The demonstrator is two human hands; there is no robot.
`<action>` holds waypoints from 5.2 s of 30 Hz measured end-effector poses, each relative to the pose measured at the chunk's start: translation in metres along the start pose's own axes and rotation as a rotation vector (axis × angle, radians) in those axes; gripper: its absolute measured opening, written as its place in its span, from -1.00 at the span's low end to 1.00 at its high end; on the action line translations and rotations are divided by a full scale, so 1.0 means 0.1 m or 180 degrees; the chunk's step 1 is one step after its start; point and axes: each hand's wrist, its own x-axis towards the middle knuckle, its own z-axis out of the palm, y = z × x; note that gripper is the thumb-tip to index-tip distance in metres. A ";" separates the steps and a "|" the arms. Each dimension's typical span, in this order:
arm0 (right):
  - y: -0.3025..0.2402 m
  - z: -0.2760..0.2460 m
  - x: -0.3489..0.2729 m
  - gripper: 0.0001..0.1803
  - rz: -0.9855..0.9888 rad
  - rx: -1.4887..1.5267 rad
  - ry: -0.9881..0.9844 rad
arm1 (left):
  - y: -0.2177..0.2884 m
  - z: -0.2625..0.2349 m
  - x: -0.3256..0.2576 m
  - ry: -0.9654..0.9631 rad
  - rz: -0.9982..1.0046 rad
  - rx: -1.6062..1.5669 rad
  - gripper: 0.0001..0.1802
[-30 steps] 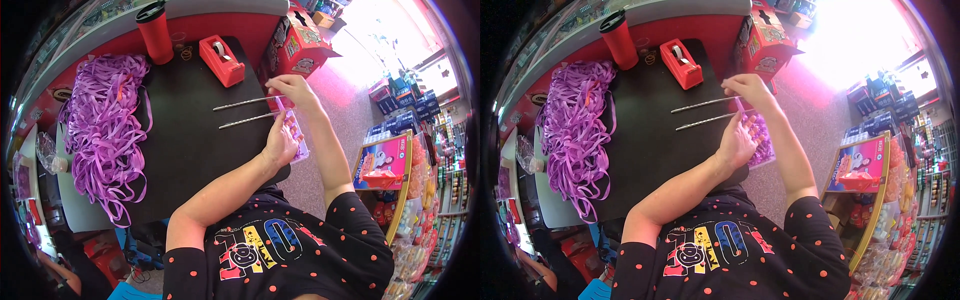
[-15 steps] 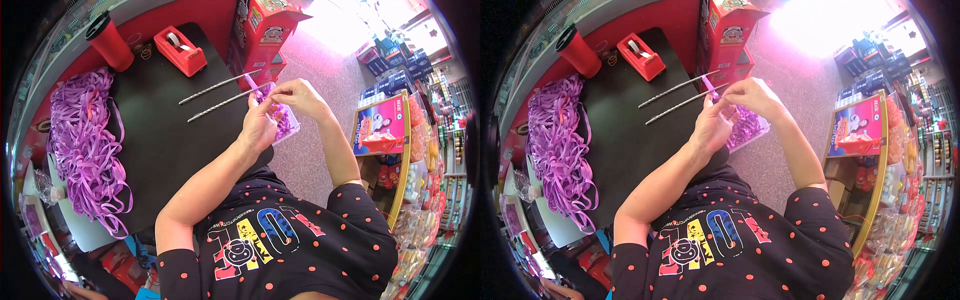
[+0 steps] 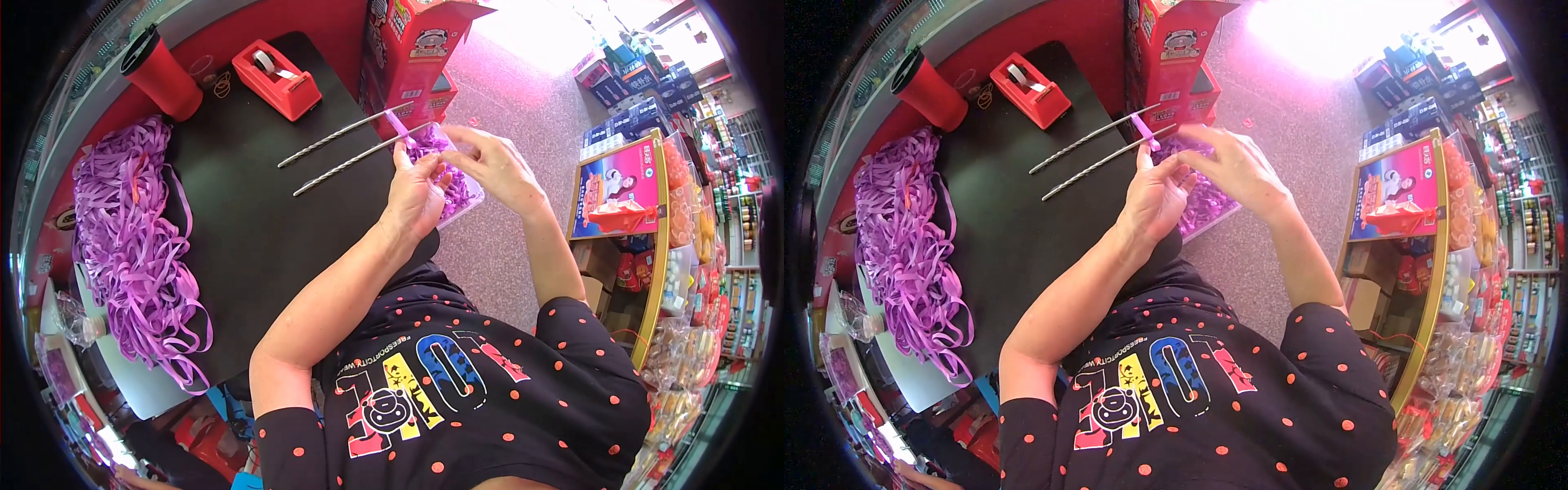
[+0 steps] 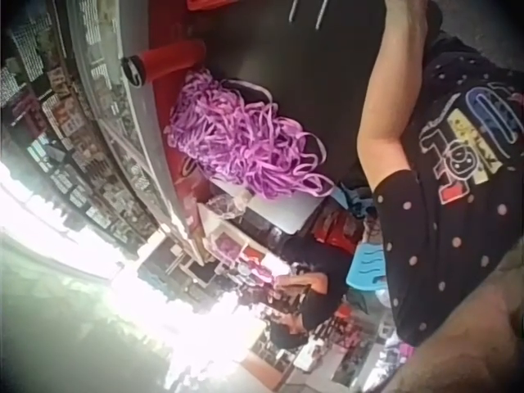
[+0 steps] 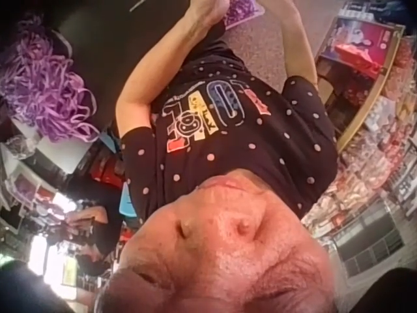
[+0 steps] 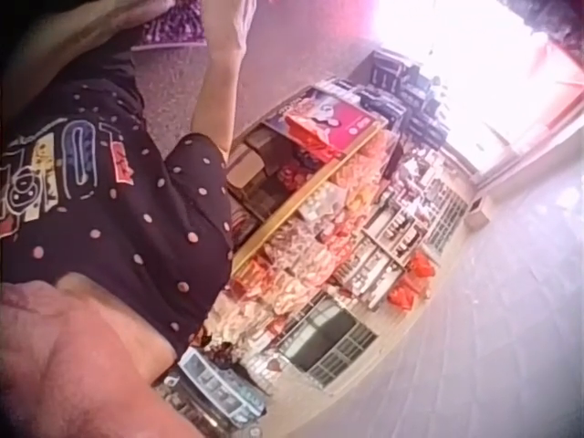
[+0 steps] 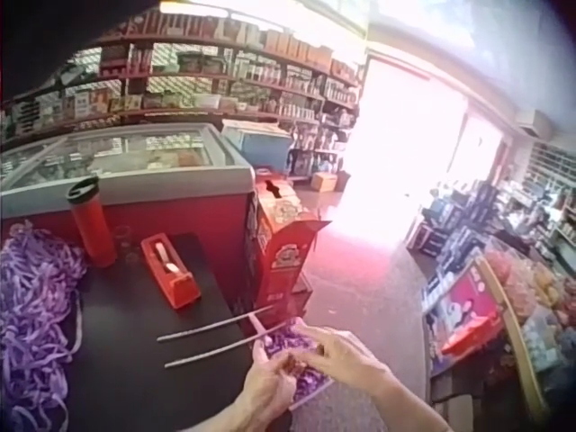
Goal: Tying purple ribbons into bows using two metal rods as a guide on a workshop table.
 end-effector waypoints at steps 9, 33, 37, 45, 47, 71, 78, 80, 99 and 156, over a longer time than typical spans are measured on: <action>0.42 0.23 -0.05 -0.78 0.0184 0.1169 0.0163 | -0.02 0.02 0.01 0.0117 -0.0001 0.0072 -0.16; 0.42 0.00 0.12 -0.63 0.0468 0.0809 -0.0298 | 0.00 0.08 -0.04 0.0055 0.0049 0.0054 -0.20; 0.46 -0.01 0.11 -0.77 0.0327 0.0967 -0.0208 | 0.01 0.09 -0.05 0.0012 0.0017 0.0107 -0.19; 0.28 -0.14 0.53 -0.79 -0.0482 0.1368 -0.0811 | 0.03 0.07 -0.05 0.0100 -0.0125 -0.0112 -0.01; 0.26 -0.11 0.76 -0.76 -0.0594 0.1092 -0.1014 | 0.03 0.08 -0.05 0.0084 -0.0159 -0.0136 0.01; 0.20 0.21 1.32 -0.60 -0.0672 -0.0453 -0.1543 | 0.06 0.11 -0.08 -0.0044 -0.0240 -0.0166 0.04; 0.00 0.20 1.16 -0.64 -0.0455 -0.0842 -0.1125 | 0.08 0.10 -0.08 -0.0038 -0.0235 -0.0172 0.06; 0.06 0.21 1.13 -0.64 -0.0561 -0.0904 -0.0955 | 0.08 0.10 -0.09 -0.0059 -0.0230 -0.0148 0.04; 0.87 1.27 1.12 -0.68 0.0540 0.5846 -0.2577 | 0.09 0.11 -0.11 -0.0010 -0.0364 -0.0392 0.00; 0.92 0.44 1.29 -0.77 0.0703 0.2559 -0.1818 | 0.13 0.11 -0.06 -0.0166 -0.0157 -0.0519 -0.31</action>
